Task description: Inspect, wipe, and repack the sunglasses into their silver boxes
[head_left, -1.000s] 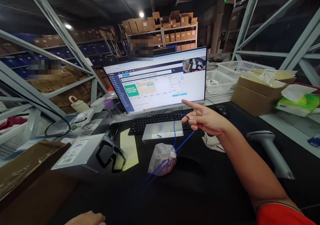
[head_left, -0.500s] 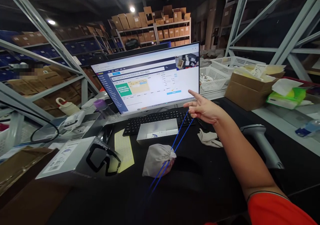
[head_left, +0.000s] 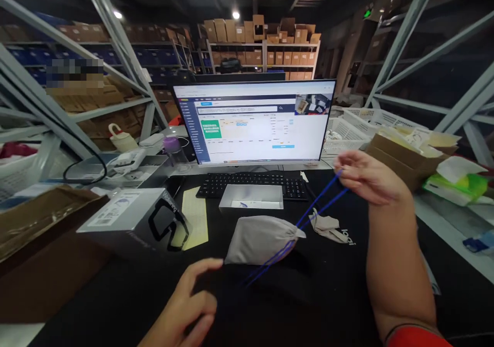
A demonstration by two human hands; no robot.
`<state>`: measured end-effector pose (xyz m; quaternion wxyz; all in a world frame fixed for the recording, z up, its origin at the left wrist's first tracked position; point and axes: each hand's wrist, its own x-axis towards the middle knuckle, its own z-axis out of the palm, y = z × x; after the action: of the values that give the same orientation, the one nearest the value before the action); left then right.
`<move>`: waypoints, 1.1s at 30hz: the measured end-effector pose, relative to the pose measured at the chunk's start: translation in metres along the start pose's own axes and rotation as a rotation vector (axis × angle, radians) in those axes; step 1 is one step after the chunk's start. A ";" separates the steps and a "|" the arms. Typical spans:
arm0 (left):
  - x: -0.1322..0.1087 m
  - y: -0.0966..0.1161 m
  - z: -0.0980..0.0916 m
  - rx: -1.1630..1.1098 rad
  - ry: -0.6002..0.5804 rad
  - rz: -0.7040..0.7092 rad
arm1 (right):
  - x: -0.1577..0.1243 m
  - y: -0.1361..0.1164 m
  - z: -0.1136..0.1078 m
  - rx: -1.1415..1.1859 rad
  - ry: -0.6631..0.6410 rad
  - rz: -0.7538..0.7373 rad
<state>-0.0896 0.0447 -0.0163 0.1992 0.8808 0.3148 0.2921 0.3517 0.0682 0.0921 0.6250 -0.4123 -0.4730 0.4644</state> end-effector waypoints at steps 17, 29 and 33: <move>0.085 -0.009 0.044 -0.186 0.281 0.010 | 0.019 0.068 0.073 -0.325 -0.171 0.111; 0.088 0.007 0.036 -0.011 0.486 0.302 | -0.010 0.081 0.105 -0.423 -0.591 0.124; 0.110 0.018 0.027 0.114 0.496 0.355 | -0.017 0.078 0.120 -0.375 -0.475 0.045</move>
<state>0.0052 0.1011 0.0165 0.0125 0.8336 0.2111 0.5103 0.2175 0.0786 0.0394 0.3995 -0.4107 -0.6740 0.4662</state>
